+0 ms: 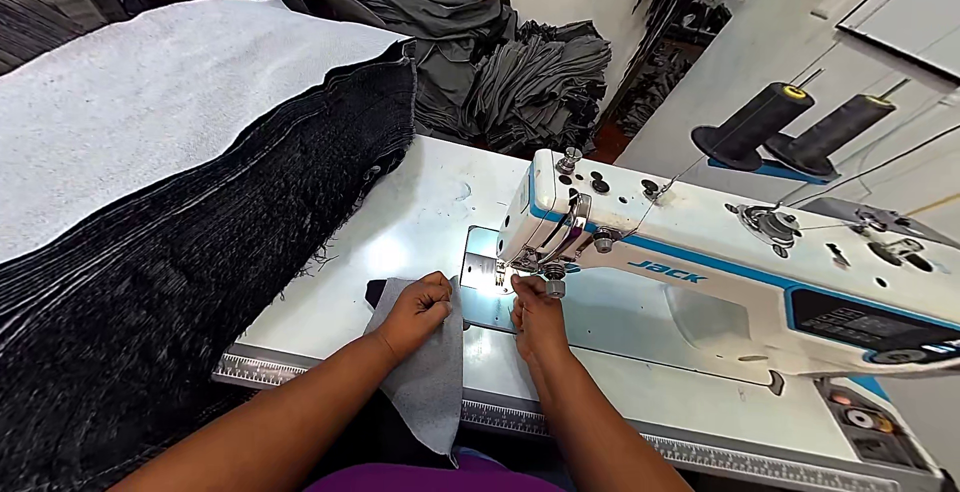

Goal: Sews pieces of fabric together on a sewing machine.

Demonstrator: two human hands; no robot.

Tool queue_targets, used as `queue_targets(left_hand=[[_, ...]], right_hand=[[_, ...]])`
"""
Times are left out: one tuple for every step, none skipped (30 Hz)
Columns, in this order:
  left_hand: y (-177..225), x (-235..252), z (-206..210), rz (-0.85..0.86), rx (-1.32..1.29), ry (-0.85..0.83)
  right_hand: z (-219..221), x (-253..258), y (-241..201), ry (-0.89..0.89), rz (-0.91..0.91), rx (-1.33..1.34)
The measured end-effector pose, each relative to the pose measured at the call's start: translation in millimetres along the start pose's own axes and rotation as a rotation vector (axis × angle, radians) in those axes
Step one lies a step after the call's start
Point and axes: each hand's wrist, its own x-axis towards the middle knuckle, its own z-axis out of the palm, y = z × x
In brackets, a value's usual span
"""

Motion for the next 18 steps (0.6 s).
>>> queue_targets(left_hand=[[0, 0, 0, -0.001, 0.003, -0.002], [0, 0, 1, 0.0, 0.007, -0.005], [0, 0, 1, 0.002, 0.01, -0.006], [0, 0, 1, 0.004, 0.015, -0.005], [0, 0, 1, 0.006, 0.021, -0.003], [0, 0, 1, 0.005, 0.027, -0.006], [0, 0, 1, 0.001, 0.03, -0.013], [1, 0, 0, 0.001, 0.034, -0.019], [0, 0, 0, 0.006, 0.037, -0.024], [1, 0, 0, 0.01, 0.04, -0.027], [1, 0, 1, 0.011, 0.046, -0.033], [2, 0, 1, 0.009, 0.052, -0.041], [3, 0, 1, 0.011, 0.06, -0.05], [3, 0, 1, 0.014, 0.066, -0.053], [3, 1, 1, 0.014, 0.068, -0.054], [3, 1, 2, 0.014, 0.071, -0.055], [3, 1, 2, 0.014, 0.071, -0.049], [3, 1, 2, 0.01, 0.067, -0.042]], right_hand=[[4, 2, -2, -0.017, 0.038, -0.004], [8, 4, -4, -0.024, 0.068, -0.004], [11, 6, -5, -0.022, 0.082, -0.003], [11, 7, -4, -0.012, 0.073, -0.006], [9, 8, -2, 0.003, 0.04, -0.018], [5, 9, 0, 0.02, -0.02, -0.044], [-2, 10, 2, 0.035, -0.094, -0.088], [-9, 12, 3, 0.047, -0.169, -0.134], [-15, 13, 3, 0.062, -0.228, -0.157], [-18, 14, 2, 0.067, -0.247, -0.177], [-20, 15, 0, 0.058, -0.221, -0.198], [-19, 15, -1, 0.036, -0.171, -0.22], [-17, 17, -2, 0.006, -0.125, -0.245], [-14, 20, -3, -0.019, -0.091, -0.257], [-11, 22, -5, -0.035, -0.071, -0.259], [-8, 24, -6, -0.042, -0.052, -0.258], [-5, 24, -7, -0.045, -0.03, -0.247], [-1, 24, -9, -0.048, -0.003, -0.232]])
